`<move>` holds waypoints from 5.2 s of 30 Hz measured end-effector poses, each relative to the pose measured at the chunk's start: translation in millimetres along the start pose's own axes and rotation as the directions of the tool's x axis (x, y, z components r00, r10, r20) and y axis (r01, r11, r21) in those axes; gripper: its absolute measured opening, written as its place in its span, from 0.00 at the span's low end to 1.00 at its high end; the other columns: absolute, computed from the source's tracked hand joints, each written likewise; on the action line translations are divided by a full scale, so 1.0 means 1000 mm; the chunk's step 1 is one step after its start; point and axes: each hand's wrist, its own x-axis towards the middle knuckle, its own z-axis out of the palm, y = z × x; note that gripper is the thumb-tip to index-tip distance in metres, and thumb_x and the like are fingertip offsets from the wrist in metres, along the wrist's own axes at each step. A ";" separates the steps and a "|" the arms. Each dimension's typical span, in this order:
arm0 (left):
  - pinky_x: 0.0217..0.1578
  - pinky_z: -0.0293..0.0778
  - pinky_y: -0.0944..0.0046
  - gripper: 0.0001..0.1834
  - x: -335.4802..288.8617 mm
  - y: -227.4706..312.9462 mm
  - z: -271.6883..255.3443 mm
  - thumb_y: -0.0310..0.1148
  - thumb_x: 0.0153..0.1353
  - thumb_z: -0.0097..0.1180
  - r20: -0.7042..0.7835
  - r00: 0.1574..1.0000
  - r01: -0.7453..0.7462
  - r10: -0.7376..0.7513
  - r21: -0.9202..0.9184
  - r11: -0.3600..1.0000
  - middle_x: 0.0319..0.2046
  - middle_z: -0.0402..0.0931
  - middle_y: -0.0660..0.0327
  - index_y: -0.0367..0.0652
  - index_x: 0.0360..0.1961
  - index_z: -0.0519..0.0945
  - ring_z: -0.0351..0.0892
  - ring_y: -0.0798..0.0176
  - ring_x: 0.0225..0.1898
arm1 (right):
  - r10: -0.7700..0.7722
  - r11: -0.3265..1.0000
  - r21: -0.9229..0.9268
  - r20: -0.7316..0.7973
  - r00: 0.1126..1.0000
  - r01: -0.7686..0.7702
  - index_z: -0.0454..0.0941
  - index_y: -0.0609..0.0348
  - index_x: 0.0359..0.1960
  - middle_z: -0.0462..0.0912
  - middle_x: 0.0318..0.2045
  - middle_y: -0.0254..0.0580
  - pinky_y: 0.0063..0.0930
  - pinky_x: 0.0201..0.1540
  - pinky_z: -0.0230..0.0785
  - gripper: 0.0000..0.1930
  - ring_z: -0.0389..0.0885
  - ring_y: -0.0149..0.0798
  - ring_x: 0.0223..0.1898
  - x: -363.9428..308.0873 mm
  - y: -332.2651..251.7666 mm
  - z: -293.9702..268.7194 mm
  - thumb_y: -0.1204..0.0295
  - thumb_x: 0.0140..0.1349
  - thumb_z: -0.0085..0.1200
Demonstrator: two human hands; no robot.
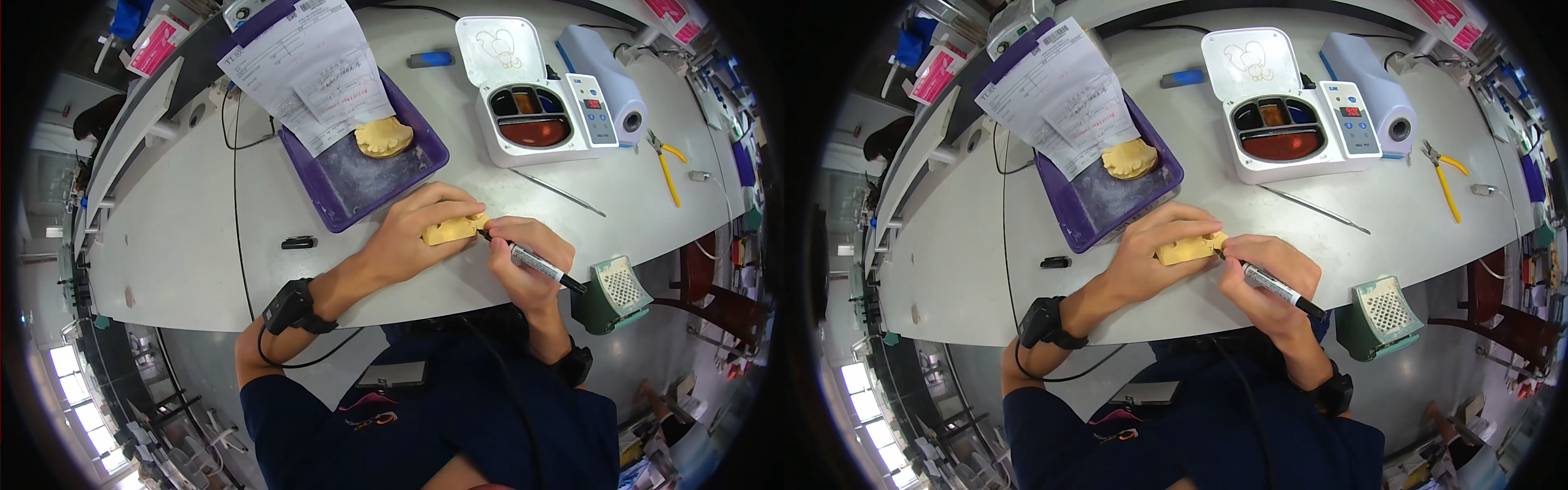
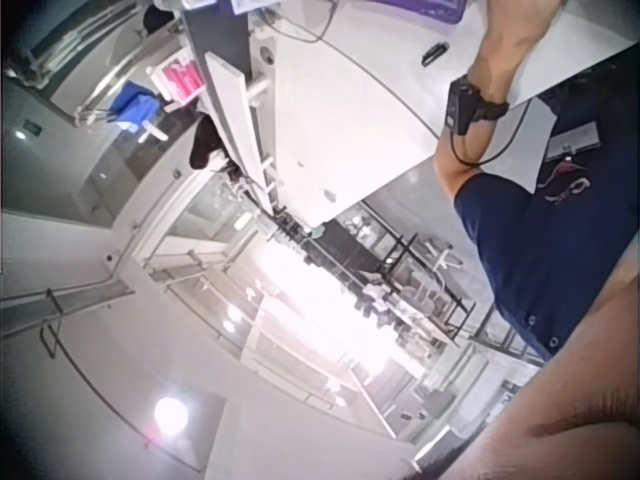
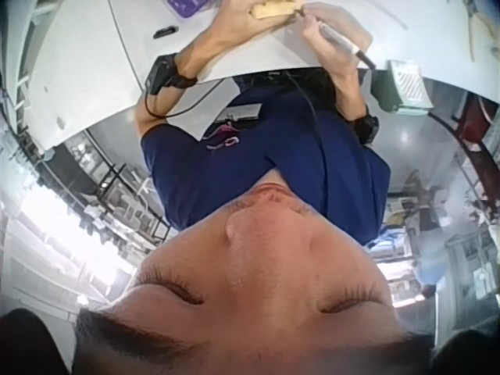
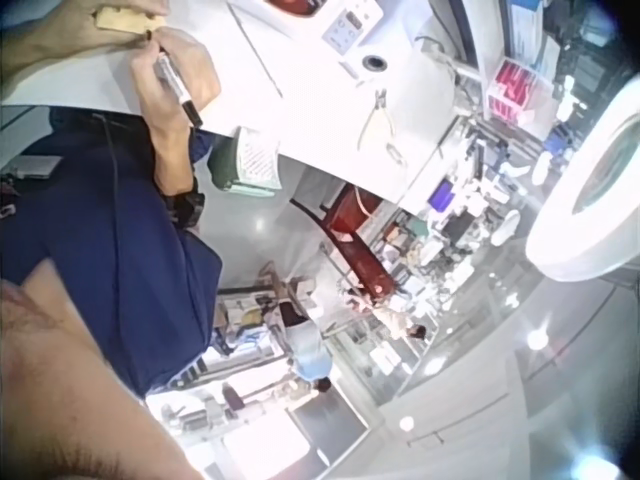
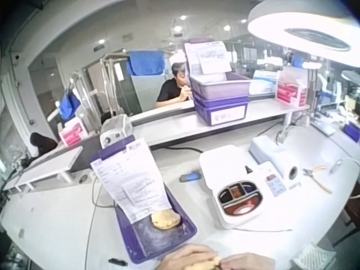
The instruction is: Marking specific points or areas on a yellow dental stone cast using a black marker.
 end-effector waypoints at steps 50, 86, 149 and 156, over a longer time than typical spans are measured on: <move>0.52 0.80 0.57 0.27 -0.004 -0.002 0.007 0.26 0.50 0.76 -0.108 0.985 -0.124 0.138 0.127 0.984 0.48 0.87 0.56 0.40 0.54 0.87 0.84 0.52 0.51 | 0.098 0.993 0.059 -0.003 0.995 -0.098 0.85 0.70 0.38 0.91 0.37 0.51 0.27 0.42 0.82 0.09 0.91 0.40 0.36 0.000 -0.005 0.003 0.85 0.53 0.63; 0.50 0.79 0.57 0.23 -0.003 -0.002 0.005 0.27 0.51 0.77 -0.121 0.978 -0.160 0.170 0.089 0.983 0.46 0.87 0.57 0.41 0.50 0.88 0.85 0.53 0.50 | 0.069 0.985 0.161 -0.005 0.998 -0.067 0.83 0.69 0.36 0.89 0.33 0.52 0.27 0.41 0.81 0.05 0.91 0.42 0.36 -0.005 0.003 -0.002 0.85 0.58 0.60; 0.46 0.80 0.62 0.25 -0.005 -0.001 0.006 0.24 0.49 0.78 -0.125 0.973 -0.174 0.196 0.169 0.970 0.49 0.88 0.60 0.43 0.51 0.88 0.84 0.58 0.47 | 0.149 0.938 0.317 -0.006 0.989 -0.140 0.84 0.69 0.35 0.91 0.36 0.50 0.23 0.36 0.81 0.05 0.88 0.31 0.31 -0.005 0.005 0.000 0.84 0.57 0.61; 0.45 0.80 0.62 0.25 -0.005 0.000 0.006 0.23 0.49 0.76 -0.105 0.970 -0.196 0.219 0.193 0.961 0.49 0.88 0.59 0.42 0.51 0.88 0.84 0.57 0.47 | 0.146 0.959 0.245 0.006 0.989 -0.143 0.85 0.70 0.37 0.91 0.36 0.50 0.24 0.39 0.83 0.07 0.91 0.36 0.33 -0.005 0.003 -0.002 0.84 0.56 0.62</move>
